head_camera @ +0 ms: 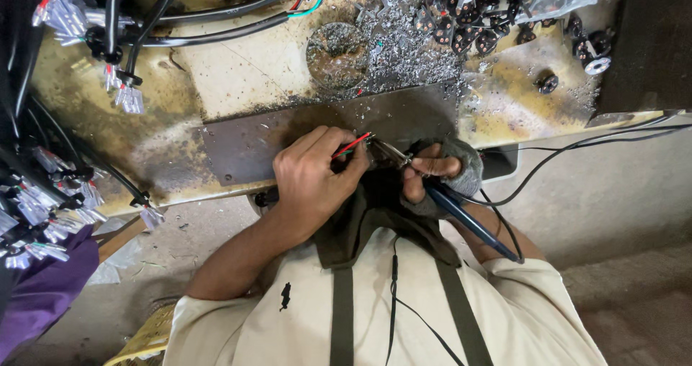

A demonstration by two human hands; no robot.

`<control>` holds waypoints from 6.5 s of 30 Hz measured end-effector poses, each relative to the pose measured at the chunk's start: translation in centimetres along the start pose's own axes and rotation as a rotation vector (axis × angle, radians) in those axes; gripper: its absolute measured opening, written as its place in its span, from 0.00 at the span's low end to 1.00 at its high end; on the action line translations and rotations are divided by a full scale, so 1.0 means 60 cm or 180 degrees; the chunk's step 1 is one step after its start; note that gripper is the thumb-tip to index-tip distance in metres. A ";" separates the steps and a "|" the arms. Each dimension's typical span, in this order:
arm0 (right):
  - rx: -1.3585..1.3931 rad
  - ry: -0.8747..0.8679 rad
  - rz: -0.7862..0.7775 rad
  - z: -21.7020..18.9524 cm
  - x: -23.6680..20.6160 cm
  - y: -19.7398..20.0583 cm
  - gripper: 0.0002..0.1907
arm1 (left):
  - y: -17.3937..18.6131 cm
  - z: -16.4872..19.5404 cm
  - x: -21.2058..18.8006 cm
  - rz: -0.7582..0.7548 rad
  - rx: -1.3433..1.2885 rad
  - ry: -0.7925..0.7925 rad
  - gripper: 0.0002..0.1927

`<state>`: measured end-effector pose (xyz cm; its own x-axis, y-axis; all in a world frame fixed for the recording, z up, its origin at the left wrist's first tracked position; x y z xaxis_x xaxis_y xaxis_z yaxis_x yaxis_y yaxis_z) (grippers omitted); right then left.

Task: The person solders multiple small wires to black plastic connectors using a soldering iron. They repeatedly pick up a connector, apply solder to wire ends, and place the finished units on the workbench.

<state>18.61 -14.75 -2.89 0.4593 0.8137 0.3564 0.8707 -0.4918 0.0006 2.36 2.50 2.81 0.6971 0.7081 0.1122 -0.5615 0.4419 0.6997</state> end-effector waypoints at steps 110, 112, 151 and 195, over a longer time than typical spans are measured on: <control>-0.1857 -0.1237 -0.0361 -0.003 0.063 -0.070 0.10 | 0.037 -0.045 0.095 -0.0350 0.0549 0.0179 0.08; -0.1744 -0.1412 -0.0604 -0.004 0.064 -0.065 0.08 | 0.041 -0.044 0.095 -0.0636 0.0275 0.0057 0.07; 0.0268 -0.1533 -0.0810 0.005 0.074 -0.055 0.21 | 0.046 0.000 0.009 -0.0996 -0.0669 0.0437 0.06; -0.0533 0.0188 -0.0679 0.020 -0.026 0.009 0.23 | 0.033 -0.002 0.031 -0.0862 0.0121 -0.0079 0.08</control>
<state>18.59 -15.91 -4.57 0.2534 0.8872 0.3855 0.9032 -0.3597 0.2342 2.49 4.75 4.34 0.8306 0.5530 -0.0657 -0.3363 0.5921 0.7324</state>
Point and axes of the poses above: each hand's wrist, its own x-axis towards the middle knuckle, its own y-axis out of the back of the hand, z = x × y, the point moved 1 cm from there along x, towards the middle knuckle, and after that the axes turned 13 degrees about x, right-handed, at the moved point
